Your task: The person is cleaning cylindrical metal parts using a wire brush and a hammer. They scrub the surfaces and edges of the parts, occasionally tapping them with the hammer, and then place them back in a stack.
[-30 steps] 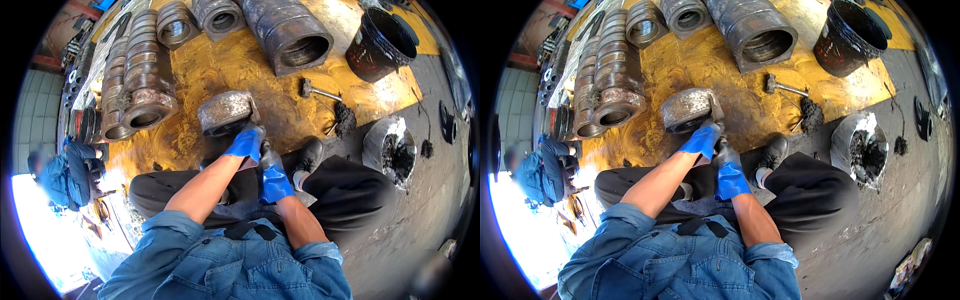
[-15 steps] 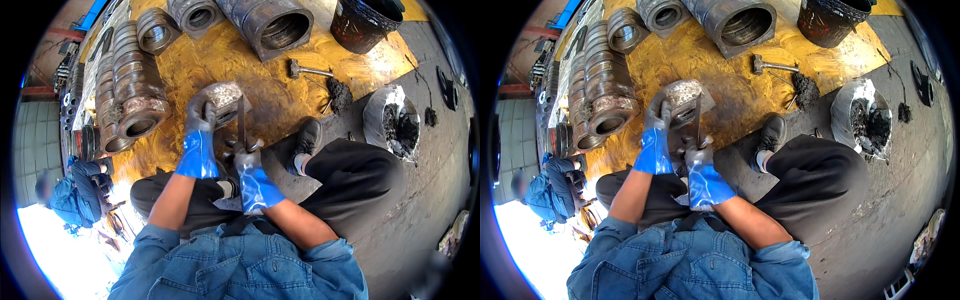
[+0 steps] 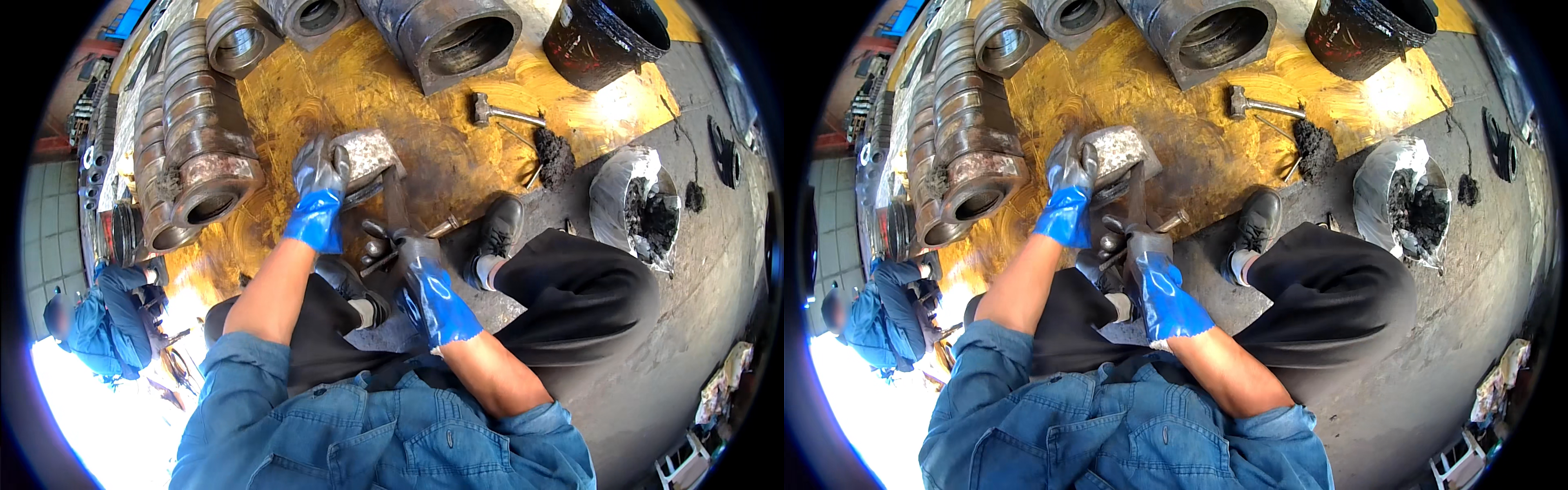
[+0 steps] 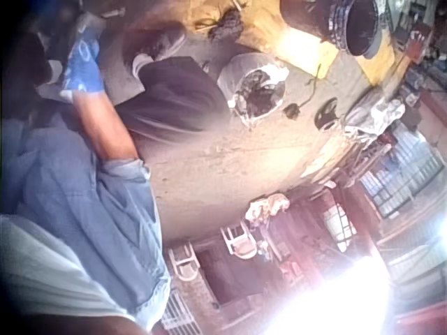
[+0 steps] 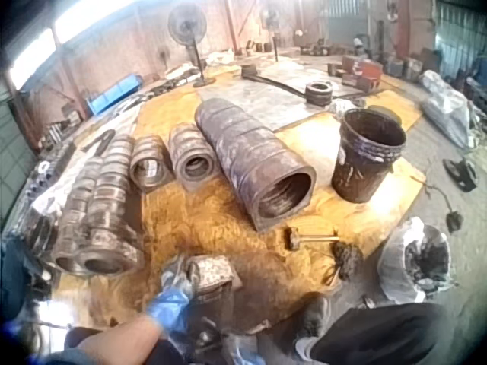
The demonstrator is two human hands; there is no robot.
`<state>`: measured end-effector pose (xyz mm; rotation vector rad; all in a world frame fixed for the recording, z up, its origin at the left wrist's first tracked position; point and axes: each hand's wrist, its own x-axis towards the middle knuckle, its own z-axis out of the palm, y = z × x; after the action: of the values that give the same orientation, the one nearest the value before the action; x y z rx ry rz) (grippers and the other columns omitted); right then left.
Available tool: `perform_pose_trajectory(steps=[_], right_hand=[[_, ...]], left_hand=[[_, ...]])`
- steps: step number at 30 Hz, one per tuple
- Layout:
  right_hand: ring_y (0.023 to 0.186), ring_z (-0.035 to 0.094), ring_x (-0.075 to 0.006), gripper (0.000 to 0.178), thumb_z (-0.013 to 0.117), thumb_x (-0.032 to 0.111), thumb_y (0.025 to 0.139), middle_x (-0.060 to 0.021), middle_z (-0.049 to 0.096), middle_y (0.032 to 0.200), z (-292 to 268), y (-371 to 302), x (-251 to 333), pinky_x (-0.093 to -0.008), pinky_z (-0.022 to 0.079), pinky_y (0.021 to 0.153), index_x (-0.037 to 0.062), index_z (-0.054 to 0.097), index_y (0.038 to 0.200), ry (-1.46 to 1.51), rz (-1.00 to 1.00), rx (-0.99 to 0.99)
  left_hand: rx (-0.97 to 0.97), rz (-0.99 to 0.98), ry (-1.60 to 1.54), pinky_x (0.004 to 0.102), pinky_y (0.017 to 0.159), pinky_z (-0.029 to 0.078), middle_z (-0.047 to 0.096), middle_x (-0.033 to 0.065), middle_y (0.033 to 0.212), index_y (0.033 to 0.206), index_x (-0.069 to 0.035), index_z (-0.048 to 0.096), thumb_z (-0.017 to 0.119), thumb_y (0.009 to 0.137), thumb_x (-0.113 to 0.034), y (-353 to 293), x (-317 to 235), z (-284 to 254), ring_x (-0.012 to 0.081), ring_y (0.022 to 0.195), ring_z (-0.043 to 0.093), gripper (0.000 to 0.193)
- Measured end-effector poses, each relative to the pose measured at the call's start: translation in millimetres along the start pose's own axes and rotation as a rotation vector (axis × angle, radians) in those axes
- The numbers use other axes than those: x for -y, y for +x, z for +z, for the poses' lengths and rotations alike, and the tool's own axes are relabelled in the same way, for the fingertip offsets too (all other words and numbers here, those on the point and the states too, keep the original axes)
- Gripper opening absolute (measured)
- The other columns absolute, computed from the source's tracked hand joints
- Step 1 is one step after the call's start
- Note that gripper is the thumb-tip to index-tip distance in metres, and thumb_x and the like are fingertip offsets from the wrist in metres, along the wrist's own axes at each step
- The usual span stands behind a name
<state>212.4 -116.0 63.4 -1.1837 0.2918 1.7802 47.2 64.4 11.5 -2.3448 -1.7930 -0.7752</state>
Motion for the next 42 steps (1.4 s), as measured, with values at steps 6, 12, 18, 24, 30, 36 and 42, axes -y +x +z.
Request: perform_pose_trajectory(steps=[6,12,18,24,30,36,42], right_hand=[[0.059,0.061,-0.0256,0.021,0.047,0.01,0.1,-0.017,0.069,0.084,-3.0,7.0,3.2,-0.0419,0.056,0.058,-0.002,0.063,0.108,0.007,0.046,-0.029],[0.06,0.061,-0.0273,0.023,0.045,0.011,0.1,-0.0184,0.069,0.083,-2.9,30.2,1.1,-0.0443,0.057,0.061,-0.0029,0.062,0.107,0.035,0.094,-0.058],[0.06,0.06,-0.0284,0.026,0.042,0.013,0.1,-0.021,0.069,0.085,32.4,22.7,37.3,-0.0461,0.058,0.062,-0.0038,0.059,0.109,-0.002,0.202,-0.126],[0.054,0.056,-0.0267,0.029,0.042,0.018,0.099,-0.0248,0.069,0.097,-38.0,79.9,-3.9,-0.047,0.057,0.058,-0.0027,0.053,0.116,-0.036,0.048,0.074],[0.053,0.054,-0.0263,0.018,0.042,0.012,0.095,-0.0302,0.068,0.11,-33.2,101.9,-11.9,-0.0518,0.056,0.062,0.0043,0.052,0.108,0.133,0.129,-0.121],[0.052,0.057,-0.0262,0.022,0.043,0.008,0.093,-0.0304,0.07,0.103,-33.7,97.9,-14.1,-0.0472,0.056,0.053,0.0,0.055,0.11,0.021,0.125,-0.103],[0.048,0.056,-0.0127,0.04,0.052,0.038,0.106,-0.0133,0.076,0.093,-37.7,89.2,3.6,-0.0264,0.047,0.045,0.0014,0.063,0.118,-0.374,-0.447,-0.099]], left_hand=[[0.032,-0.035,-0.039,0.0517,0.095,0.051,0.07,0.0251,0.108,0.116,-0.001,0.069,0.065,0.089,-0.021,4.6,-3.7,-5.5,0.0439,0.103,0.065,0.034],[-0.008,0.001,-0.065,0.0508,0.095,0.051,0.07,0.0239,0.108,0.117,-0.002,0.069,0.064,0.089,-0.019,11.3,-1.6,-4.9,0.0437,0.104,0.065,0.033],[-0.039,0.015,-0.087,0.0504,0.093,0.052,0.07,0.0241,0.107,0.117,-0.001,0.068,0.064,0.089,-0.018,9.3,1.4,-10.3,0.0438,0.101,0.066,0.033],[-0.038,0.018,-0.137,0.0505,0.092,0.053,0.07,0.0254,0.106,0.116,0.0,0.069,0.065,0.088,-0.014,10.9,-8.8,-7.4,0.0444,0.099,0.066,0.031],[-0.06,0.014,-0.112,0.0512,0.089,0.053,0.069,0.0263,0.101,0.111,0.002,0.07,0.064,0.087,-0.011,15.4,-13.9,-10.1,0.0442,0.095,0.066,0.028],[-0.025,0.003,-0.121,0.0509,0.09,0.053,0.069,0.0265,0.101,0.111,0.002,0.069,0.063,0.086,-0.011,14.8,-9.7,-11.5,0.045,0.095,0.066,0.028],[-0.052,0.005,-0.09,0.0503,0.094,0.052,0.069,0.0269,0.108,0.114,0.003,0.068,0.063,0.09,-0.015,11.1,-7.7,-10.3,0.0445,0.101,0.066,0.031]])
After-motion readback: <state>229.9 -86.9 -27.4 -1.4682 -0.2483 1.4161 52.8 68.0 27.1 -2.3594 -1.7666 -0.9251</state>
